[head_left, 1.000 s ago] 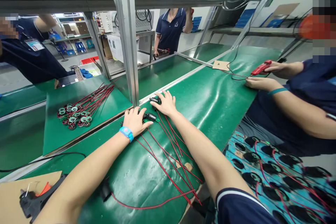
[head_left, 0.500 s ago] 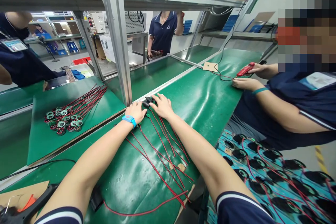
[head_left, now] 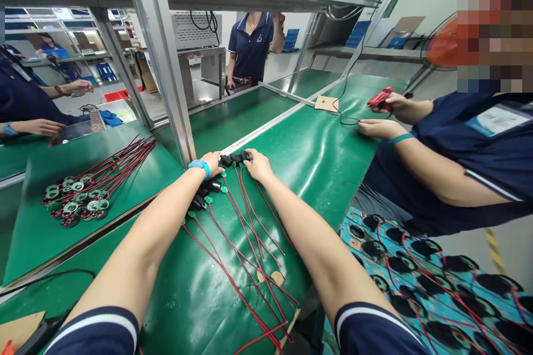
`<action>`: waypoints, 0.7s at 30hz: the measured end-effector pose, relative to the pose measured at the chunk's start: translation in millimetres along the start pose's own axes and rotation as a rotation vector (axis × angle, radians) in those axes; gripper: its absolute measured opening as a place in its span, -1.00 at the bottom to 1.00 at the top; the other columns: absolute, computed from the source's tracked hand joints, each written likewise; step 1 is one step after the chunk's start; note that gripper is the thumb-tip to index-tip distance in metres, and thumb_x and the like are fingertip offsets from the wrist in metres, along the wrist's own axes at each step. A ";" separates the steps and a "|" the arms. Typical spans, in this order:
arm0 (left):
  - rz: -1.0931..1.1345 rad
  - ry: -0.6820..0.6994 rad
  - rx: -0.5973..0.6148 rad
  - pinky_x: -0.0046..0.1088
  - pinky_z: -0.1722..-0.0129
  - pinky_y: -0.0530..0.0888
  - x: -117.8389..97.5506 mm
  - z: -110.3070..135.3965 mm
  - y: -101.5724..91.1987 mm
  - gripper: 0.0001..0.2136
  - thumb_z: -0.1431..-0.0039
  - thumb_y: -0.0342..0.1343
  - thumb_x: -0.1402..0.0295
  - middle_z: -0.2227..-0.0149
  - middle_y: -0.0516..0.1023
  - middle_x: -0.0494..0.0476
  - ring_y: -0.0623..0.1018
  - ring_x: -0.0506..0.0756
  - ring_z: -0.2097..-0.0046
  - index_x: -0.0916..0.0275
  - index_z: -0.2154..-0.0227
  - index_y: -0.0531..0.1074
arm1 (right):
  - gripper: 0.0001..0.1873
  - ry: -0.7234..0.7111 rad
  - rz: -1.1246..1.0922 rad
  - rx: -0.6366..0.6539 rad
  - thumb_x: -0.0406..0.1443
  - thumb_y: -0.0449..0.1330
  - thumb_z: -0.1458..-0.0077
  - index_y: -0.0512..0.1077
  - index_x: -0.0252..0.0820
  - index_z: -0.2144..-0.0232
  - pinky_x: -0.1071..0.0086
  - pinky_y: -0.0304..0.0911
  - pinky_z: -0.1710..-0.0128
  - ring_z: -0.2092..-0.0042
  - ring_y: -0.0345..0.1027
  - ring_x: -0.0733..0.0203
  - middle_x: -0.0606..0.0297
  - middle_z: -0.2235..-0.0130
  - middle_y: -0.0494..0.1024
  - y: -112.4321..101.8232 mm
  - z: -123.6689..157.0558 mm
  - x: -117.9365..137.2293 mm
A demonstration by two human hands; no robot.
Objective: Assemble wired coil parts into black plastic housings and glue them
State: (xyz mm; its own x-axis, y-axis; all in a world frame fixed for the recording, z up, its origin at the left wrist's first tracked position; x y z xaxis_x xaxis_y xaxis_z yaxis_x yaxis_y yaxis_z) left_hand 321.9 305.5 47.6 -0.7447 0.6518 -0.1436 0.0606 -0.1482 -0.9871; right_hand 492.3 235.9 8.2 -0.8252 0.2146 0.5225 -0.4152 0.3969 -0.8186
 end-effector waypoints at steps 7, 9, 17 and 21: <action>0.015 0.119 0.049 -0.05 -0.06 0.53 -6.1 -6.1 0.5 -0.63 -0.34 0.16 0.22 -0.15 0.44 0.26 0.52 0.22 -0.09 0.23 -0.13 0.38 | -0.53 -0.111 0.016 0.026 -0.15 0.21 -0.30 0.34 -0.19 -0.18 -0.01 0.38 -0.08 -0.11 0.40 -0.01 0.06 -0.16 0.43 -24.0 19.5 12.9; 0.026 0.145 0.063 -0.03 -0.08 0.51 -7.2 -7.7 0.7 -0.61 -0.33 0.16 0.21 -0.17 0.43 0.26 0.51 0.24 -0.11 0.23 -0.14 0.37 | -0.38 -0.152 0.045 0.019 -0.06 0.25 -0.24 0.29 -0.15 -0.25 -0.14 0.26 -0.17 -0.25 0.25 -0.15 -0.05 -0.25 0.33 -35.0 47.8 23.7; 0.055 0.163 0.109 -0.16 -0.26 0.37 -3.1 -15.3 1.4 -0.27 -0.15 0.31 0.08 -0.23 0.47 0.20 0.47 0.27 -0.23 0.07 -0.34 0.19 | -0.78 -0.355 0.175 0.221 -0.12 0.32 -0.17 0.62 0.05 0.13 -0.27 -0.03 -0.29 -0.38 0.06 -0.19 0.11 -0.30 0.33 -40.9 146.8 56.4; 0.068 0.151 0.105 -0.13 -0.25 0.37 -6.1 -12.4 0.2 -0.31 -0.18 0.28 0.06 -0.22 0.48 0.22 0.49 0.28 -0.22 0.11 -0.32 0.24 | -0.70 -0.281 0.222 0.232 -0.21 0.29 -0.21 0.59 -0.04 0.01 -0.16 0.12 -0.26 -0.33 0.16 -0.22 0.05 -0.29 0.37 -44.7 140.0 33.0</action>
State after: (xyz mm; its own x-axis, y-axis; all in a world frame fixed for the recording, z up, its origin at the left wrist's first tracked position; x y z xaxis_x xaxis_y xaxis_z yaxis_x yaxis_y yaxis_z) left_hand 334.7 310.7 47.5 -0.6328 0.7405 -0.2264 0.0314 -0.2676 -0.9630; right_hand 430.0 100.4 28.7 -0.9631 0.0082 0.2690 -0.2648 0.1498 -0.9526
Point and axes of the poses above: each hand's wrist, its own z-axis away from the middle knuckle, its own y-axis out of the palm, x = y × z, the point moved 5 cm from there along -z, towards the middle knuckle
